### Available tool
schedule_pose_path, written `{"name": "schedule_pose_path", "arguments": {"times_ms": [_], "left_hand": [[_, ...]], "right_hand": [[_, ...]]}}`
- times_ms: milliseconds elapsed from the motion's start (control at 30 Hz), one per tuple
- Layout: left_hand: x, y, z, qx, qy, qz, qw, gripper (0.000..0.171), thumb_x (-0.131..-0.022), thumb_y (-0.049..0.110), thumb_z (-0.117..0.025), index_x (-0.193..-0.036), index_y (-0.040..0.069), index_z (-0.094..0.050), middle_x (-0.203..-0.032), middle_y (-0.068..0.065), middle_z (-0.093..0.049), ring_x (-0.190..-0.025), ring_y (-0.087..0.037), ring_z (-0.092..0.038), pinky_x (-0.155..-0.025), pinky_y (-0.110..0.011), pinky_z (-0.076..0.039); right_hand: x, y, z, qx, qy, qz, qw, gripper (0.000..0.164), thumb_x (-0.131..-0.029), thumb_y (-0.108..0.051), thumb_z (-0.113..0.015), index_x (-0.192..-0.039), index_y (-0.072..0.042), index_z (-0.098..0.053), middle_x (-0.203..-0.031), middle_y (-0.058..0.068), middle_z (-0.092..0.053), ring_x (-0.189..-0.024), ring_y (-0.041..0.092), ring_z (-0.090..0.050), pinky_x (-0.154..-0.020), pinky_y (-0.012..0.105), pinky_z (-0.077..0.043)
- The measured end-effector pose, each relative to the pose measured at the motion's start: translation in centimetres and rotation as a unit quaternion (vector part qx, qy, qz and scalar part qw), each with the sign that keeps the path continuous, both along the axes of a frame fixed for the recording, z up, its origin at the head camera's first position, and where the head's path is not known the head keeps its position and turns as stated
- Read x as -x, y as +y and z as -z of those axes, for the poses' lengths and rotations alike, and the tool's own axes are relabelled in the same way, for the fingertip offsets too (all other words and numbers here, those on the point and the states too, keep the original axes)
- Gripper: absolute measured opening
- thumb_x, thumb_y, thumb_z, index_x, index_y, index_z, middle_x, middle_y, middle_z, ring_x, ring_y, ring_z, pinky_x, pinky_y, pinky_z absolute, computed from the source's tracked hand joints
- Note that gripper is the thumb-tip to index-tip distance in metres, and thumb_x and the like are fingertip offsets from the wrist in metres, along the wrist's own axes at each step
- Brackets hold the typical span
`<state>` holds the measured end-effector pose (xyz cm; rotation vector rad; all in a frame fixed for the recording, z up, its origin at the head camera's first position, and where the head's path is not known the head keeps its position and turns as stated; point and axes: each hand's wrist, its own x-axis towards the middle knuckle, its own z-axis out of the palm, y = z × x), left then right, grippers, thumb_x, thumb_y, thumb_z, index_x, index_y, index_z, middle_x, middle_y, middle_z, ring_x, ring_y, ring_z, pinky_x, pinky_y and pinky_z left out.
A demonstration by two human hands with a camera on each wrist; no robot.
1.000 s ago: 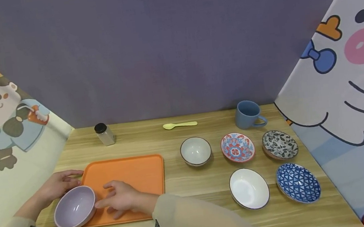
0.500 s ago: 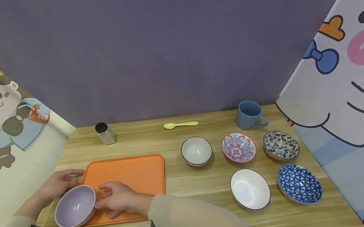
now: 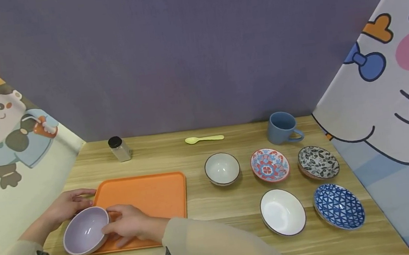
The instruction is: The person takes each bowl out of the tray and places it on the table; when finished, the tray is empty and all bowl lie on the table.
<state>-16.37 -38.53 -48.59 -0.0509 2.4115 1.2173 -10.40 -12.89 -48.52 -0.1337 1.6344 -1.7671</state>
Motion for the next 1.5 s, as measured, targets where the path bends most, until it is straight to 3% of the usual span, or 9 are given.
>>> {"name": "schedule_pose_path", "arguments": {"times_ms": [367, 733, 933, 1233, 1500], "left_hand": [[0.0, 0.2, 0.0, -0.011, 0.005, -0.006, 0.9999, 0.050, -0.091, 0.008, -0.062, -0.136, -0.006, -0.047, -0.097, -0.012, -0.072, -0.079, -0.016, -0.066, -0.064, -0.033, -0.055], [-0.3, 0.1, 0.5, -0.051, -0.031, -0.023, 0.9979, 0.052, -0.091, 0.006, -0.060, -0.140, -0.005, -0.043, -0.093, -0.011, -0.072, -0.073, -0.020, -0.068, -0.058, -0.038, -0.056], [-0.4, 0.2, 0.4, -0.084, -0.053, -0.030, 0.9946, 0.054, -0.093, 0.006, -0.058, -0.142, -0.006, -0.037, -0.094, -0.012, -0.072, -0.078, -0.027, -0.071, -0.065, -0.046, -0.058], [-0.2, 0.5, 0.0, -0.057, -0.050, -0.036, 0.9965, 0.053, -0.094, 0.009, -0.059, -0.142, -0.003, -0.040, -0.093, -0.010, -0.071, -0.072, -0.023, -0.067, -0.063, -0.042, -0.058], [-0.2, 0.3, 0.0, -0.051, -0.056, -0.044, 0.9962, 0.054, -0.094, 0.010, -0.060, -0.142, -0.003, -0.040, -0.093, -0.009, -0.071, -0.071, -0.023, -0.067, -0.064, -0.043, -0.058]], "right_hand": [[-0.3, -0.7, -0.1, 0.027, -0.027, 0.030, 0.999, 0.058, -0.081, 0.003, -0.063, -0.130, -0.027, -0.056, -0.078, 0.013, -0.067, -0.069, 0.044, -0.068, -0.058, 0.052, -0.055], [-1.2, -0.1, -0.5, -0.004, -0.031, 0.080, 0.996, 0.057, -0.075, 0.005, -0.060, -0.121, -0.029, -0.061, -0.079, 0.012, -0.067, -0.061, 0.041, -0.067, -0.053, 0.050, -0.055], [-1.1, 2.0, -1.1, -0.022, -0.020, 0.071, 0.997, 0.058, -0.076, 0.003, -0.060, -0.122, -0.031, -0.061, -0.072, 0.016, -0.067, -0.061, 0.037, -0.067, -0.055, 0.050, -0.055], [-0.7, 6.7, -2.8, 0.023, -0.010, 0.058, 0.998, 0.060, -0.075, 0.003, -0.059, -0.126, -0.027, -0.058, -0.084, 0.017, -0.067, -0.065, 0.040, -0.068, -0.054, 0.046, -0.056], [-0.3, 12.3, -4.6, 0.031, 0.005, 0.055, 0.998, 0.061, -0.078, 0.000, -0.061, -0.133, -0.024, -0.054, -0.097, 0.019, -0.066, -0.073, 0.040, -0.069, -0.059, 0.047, -0.057]]}}
